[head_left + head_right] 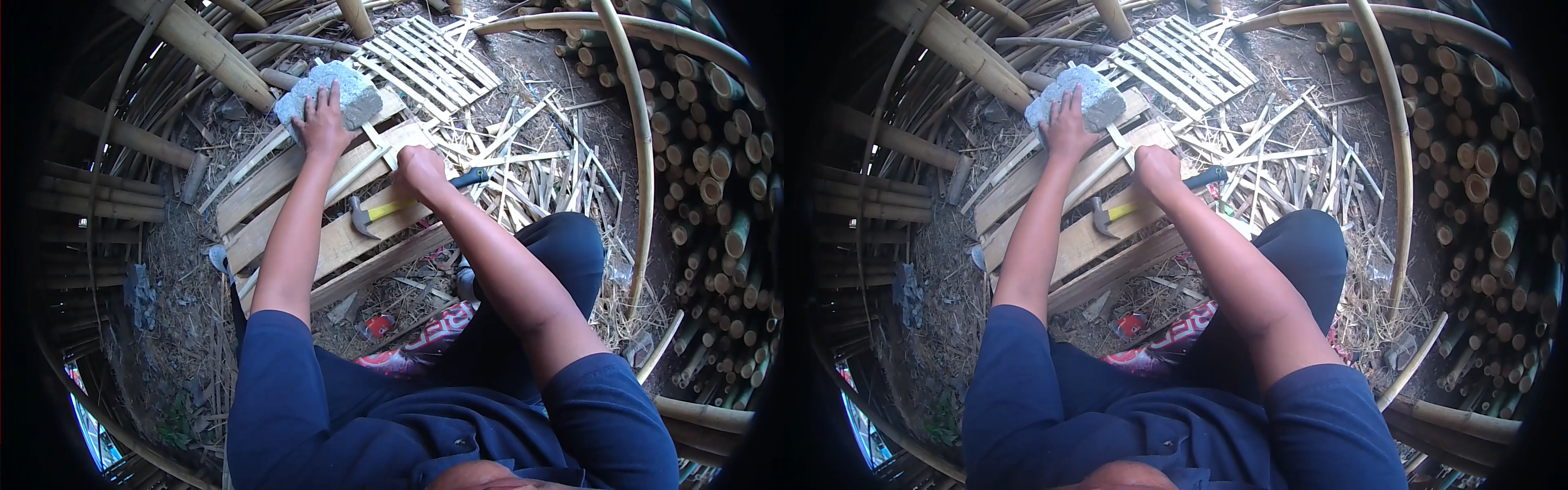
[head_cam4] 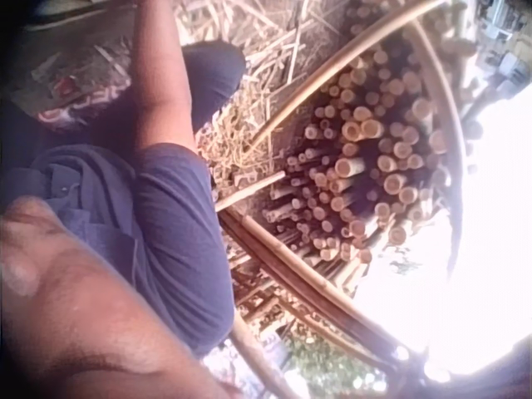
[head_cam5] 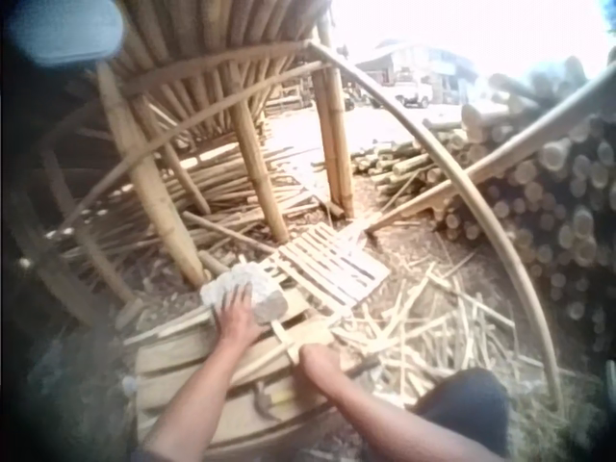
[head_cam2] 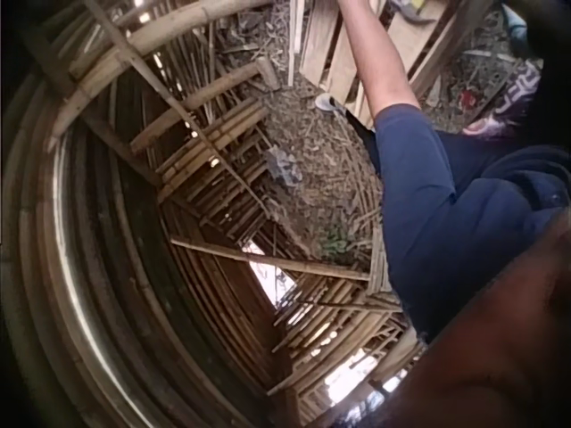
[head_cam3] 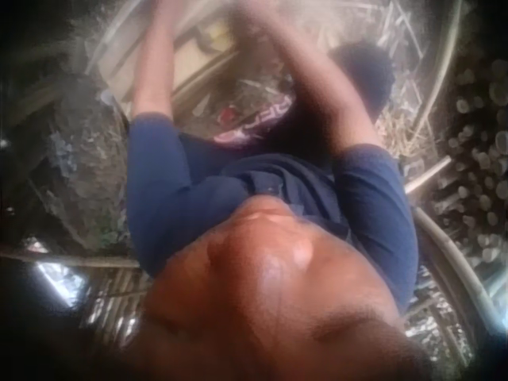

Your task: The person positions wooden slats across a frame, holds them in place with a large stone, and hammers nails into the slats to secure them.

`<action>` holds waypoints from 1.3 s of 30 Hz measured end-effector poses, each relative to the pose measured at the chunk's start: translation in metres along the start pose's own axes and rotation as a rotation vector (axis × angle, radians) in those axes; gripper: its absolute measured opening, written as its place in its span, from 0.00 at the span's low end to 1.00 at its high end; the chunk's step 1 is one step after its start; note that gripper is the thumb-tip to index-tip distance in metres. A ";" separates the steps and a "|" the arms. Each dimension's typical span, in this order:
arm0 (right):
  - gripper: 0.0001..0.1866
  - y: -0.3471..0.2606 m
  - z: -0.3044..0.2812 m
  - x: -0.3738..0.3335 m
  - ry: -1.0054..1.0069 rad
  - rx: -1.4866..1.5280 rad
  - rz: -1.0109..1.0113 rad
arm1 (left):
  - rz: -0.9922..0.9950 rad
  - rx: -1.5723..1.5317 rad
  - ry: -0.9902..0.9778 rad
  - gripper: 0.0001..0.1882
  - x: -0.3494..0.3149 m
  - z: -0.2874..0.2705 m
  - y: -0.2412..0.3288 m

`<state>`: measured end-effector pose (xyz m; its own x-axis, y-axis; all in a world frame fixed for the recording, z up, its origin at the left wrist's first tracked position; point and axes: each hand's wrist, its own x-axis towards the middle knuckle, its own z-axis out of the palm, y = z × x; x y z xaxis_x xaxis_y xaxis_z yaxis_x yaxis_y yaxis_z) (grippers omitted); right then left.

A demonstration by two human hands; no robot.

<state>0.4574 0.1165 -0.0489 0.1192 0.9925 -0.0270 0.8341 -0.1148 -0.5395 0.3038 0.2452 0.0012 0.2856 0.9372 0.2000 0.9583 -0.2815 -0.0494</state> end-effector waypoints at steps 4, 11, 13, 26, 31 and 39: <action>0.08 0.009 0.013 0.000 0.104 0.019 -0.105 | 0.097 0.041 0.028 0.60 0.003 0.003 -0.010; 0.07 0.018 0.027 0.002 0.146 0.092 -0.191 | 0.114 0.122 0.094 0.57 -0.002 0.016 -0.019; 0.07 0.024 0.031 0.004 0.195 0.081 -0.329 | 0.121 0.094 0.139 0.57 -0.002 0.017 -0.023; 0.07 0.004 0.020 0.003 0.131 -0.036 -0.269 | 0.239 -0.017 0.268 0.56 -0.021 0.029 -0.041; 0.06 0.007 0.023 0.003 0.179 0.134 -0.130 | 0.247 0.002 0.207 0.55 -0.020 0.025 -0.035; 0.05 0.003 0.022 -0.002 0.214 0.138 -0.172 | 0.263 -0.054 0.161 0.51 -0.027 0.012 -0.037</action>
<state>0.4477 0.1148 -0.0692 0.1051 0.9638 0.2450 0.7730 0.0758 -0.6299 0.2612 0.2328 -0.0141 0.5140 0.7875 0.3401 0.8488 -0.5242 -0.0692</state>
